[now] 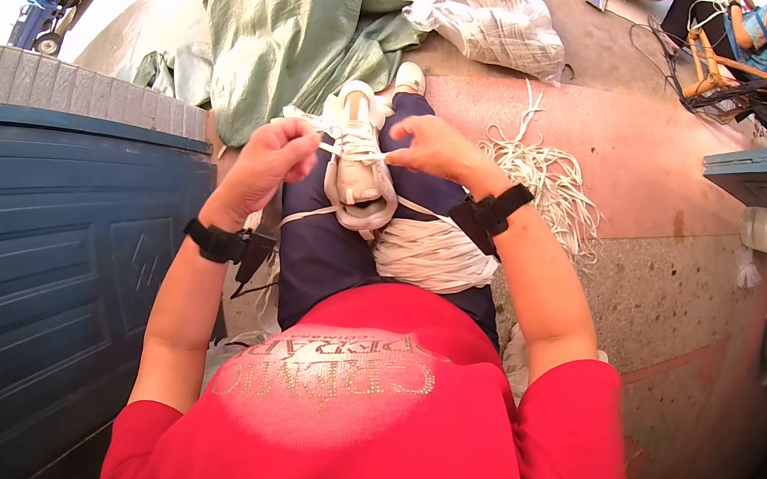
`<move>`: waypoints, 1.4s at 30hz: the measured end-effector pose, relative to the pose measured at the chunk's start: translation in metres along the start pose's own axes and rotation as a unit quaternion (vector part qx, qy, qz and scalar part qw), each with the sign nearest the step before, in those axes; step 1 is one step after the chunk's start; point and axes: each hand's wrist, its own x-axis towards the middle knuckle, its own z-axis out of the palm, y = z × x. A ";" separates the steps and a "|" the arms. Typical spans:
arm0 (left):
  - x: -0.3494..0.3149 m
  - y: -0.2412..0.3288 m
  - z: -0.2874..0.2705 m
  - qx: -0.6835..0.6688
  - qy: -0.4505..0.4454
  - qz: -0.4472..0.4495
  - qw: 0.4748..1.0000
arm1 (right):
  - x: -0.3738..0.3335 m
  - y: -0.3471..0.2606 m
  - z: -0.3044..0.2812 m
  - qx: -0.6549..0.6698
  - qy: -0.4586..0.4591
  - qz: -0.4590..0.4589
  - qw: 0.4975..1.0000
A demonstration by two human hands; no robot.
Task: Manually wrap or tie cords around shoe uppers as part of a manufacturing process.
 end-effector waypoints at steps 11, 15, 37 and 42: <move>0.001 -0.021 -0.016 0.143 0.019 0.011 0.989 | -0.022 -0.017 -0.002 0.216 0.047 -0.094 0.971; 0.016 -0.044 -0.010 0.135 -0.039 -0.029 0.990 | -0.022 -0.037 -0.019 0.191 0.061 -0.092 0.975; 0.059 -0.076 0.002 0.385 0.095 0.067 0.916 | -0.012 -0.063 -0.015 0.172 0.032 -0.122 0.977; 0.064 -0.081 0.007 0.362 0.100 0.043 0.926 | 0.003 -0.065 -0.003 0.172 0.018 -0.134 0.976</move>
